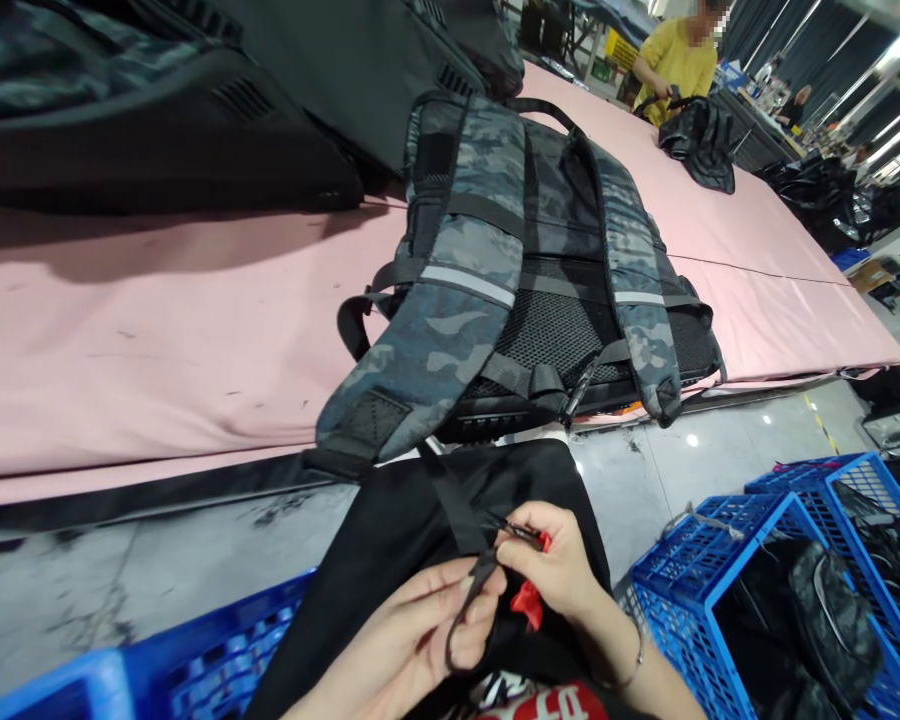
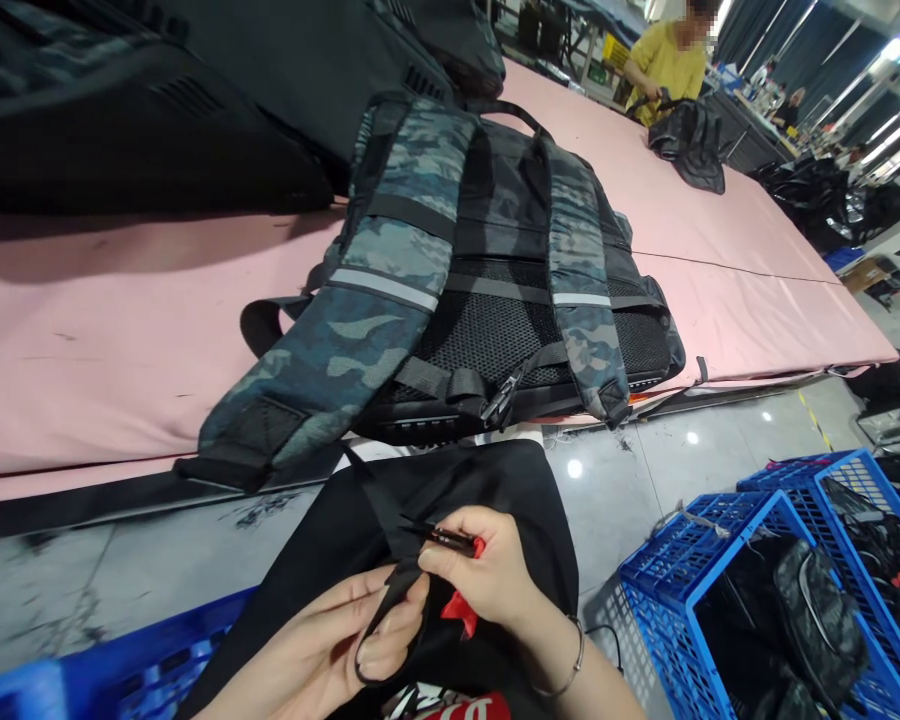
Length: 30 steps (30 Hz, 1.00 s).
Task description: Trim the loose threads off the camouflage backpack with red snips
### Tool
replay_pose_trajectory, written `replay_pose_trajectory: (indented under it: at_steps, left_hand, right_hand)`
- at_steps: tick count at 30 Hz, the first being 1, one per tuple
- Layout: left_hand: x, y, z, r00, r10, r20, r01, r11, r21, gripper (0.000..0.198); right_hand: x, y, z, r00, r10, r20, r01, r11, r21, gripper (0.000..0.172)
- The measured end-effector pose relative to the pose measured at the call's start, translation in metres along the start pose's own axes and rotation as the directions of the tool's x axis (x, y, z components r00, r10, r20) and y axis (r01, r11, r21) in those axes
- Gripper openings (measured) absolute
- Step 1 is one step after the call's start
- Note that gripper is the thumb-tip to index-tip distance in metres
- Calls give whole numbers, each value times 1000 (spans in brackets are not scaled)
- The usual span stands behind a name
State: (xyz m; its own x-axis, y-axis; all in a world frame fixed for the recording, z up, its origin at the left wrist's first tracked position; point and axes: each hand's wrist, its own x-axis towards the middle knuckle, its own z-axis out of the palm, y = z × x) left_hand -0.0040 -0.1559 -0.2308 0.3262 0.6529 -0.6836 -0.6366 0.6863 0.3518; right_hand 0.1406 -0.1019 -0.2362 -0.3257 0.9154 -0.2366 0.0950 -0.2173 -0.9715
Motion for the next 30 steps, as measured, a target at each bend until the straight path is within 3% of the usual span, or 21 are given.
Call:
replay_pose_trajectory:
  at_steps: [3,5,8,10,13,17,21,25,26,28,30]
  left_hand:
    - [-1,0,-5,980,158,-118,-138,978,156,52]
    - [-2,1,-10,923,349,-163,-271,889,370,53]
    - [-3,2,-17,844,512,-160,-328,728,602,42]
    - [-2,2,-19,846,509,-159,-339,743,577,39]
    - [0,4,-16,882,441,-168,-345,846,407,42]
    - [1,9,-11,895,403,-192,-343,896,283,43]
    - [1,7,-12,892,408,-197,-350,896,272,41]
    - [5,7,-23,873,454,-179,-354,841,408,43]
    - [7,10,-27,844,501,-192,-375,807,455,43]
    - [11,23,-33,729,639,-244,-456,720,523,44]
    - [10,41,-35,540,791,-288,-544,589,598,43]
  right_hand:
    - [-1,1,0,999,32,-12,-31,999,34,45]
    - [-1,2,0,999,48,-9,-48,998,48,49]
    - [-1,3,2,999,37,-17,-37,999,31,49]
    - [-2,3,1,999,-9,-46,9,1000,12,43]
    - [-7,4,-5,992,-96,-76,93,995,-41,31]
    - [-16,5,-18,978,-203,-47,195,970,-145,18]
    - [-20,6,-22,922,-385,26,370,861,-349,16]
    - [-21,11,-21,892,-451,-15,411,826,-386,10]
    - [-21,12,-22,894,-447,-39,403,839,-366,10]
    - [-22,15,-24,907,-410,-101,363,879,-308,11]
    - [-22,18,-27,925,-343,-162,301,924,-238,12]
